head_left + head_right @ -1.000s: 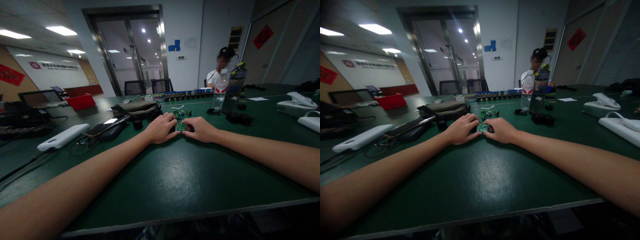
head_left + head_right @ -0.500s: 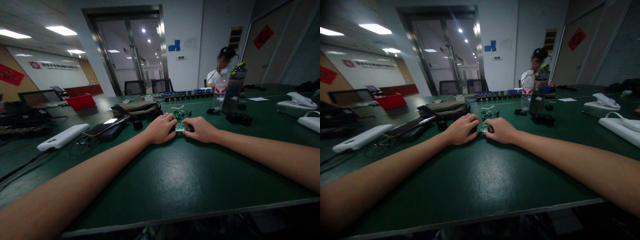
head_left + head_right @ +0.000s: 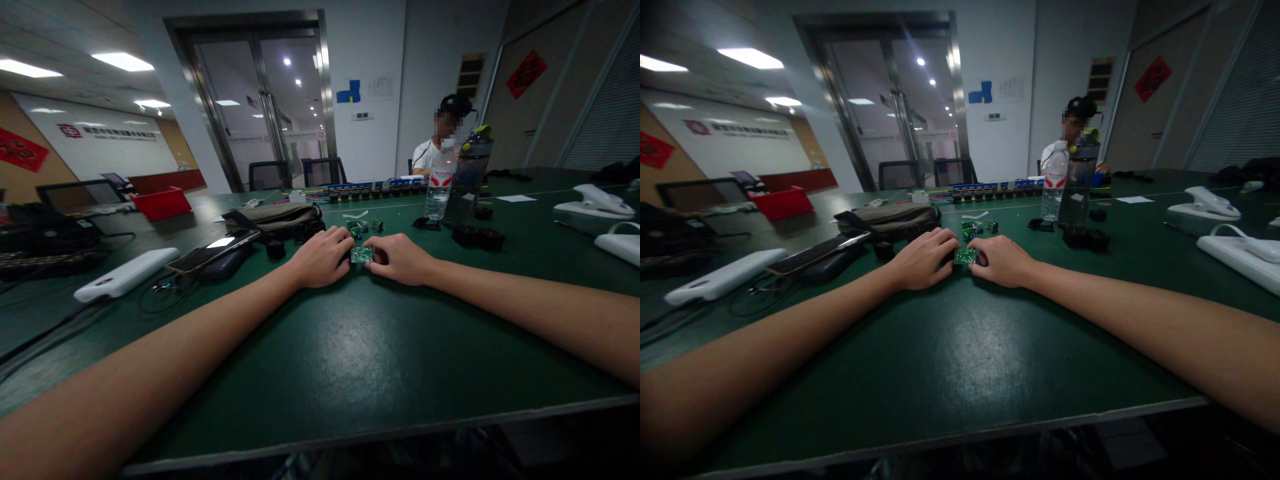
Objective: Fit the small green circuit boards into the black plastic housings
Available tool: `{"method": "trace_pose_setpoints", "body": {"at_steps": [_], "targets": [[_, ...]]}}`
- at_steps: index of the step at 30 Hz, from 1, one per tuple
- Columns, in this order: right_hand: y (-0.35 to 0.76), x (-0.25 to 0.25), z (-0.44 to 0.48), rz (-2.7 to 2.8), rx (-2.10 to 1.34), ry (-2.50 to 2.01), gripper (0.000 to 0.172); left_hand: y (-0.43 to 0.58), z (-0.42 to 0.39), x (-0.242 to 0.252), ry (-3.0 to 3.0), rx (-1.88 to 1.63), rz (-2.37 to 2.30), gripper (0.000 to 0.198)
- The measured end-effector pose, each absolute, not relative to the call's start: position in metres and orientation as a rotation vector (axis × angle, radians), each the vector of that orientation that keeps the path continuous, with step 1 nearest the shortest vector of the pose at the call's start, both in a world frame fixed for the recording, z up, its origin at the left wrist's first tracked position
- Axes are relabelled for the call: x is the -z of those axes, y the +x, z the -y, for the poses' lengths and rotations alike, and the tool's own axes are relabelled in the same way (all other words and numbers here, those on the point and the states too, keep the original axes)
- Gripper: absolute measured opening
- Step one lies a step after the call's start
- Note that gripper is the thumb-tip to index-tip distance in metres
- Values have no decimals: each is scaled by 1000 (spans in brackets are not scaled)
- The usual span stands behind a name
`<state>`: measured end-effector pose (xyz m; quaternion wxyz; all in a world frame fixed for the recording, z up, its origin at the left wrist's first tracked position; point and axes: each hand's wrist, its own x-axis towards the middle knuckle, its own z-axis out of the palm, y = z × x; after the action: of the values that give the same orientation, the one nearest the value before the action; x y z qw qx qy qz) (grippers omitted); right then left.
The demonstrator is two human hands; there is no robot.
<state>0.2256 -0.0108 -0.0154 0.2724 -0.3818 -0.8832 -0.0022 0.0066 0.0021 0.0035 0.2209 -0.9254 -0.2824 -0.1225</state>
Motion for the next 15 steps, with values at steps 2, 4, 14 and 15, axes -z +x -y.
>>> {"method": "trace_pose_setpoints", "body": {"at_steps": [2,4,14,15], "targets": [[226,15,11,2379,7,-1036,25,7,-2,-4,-2555,332,784,26],[225,14,12,2377,6,-1042,25,7,-1,-4,-2552,332,787,26],[225,14,12,2375,9,-1056,28,6,-1,-4,-2548,332,787,27],[225,14,12,2376,6,-1057,28,6,-1,-4,-2546,326,792,27]]}}
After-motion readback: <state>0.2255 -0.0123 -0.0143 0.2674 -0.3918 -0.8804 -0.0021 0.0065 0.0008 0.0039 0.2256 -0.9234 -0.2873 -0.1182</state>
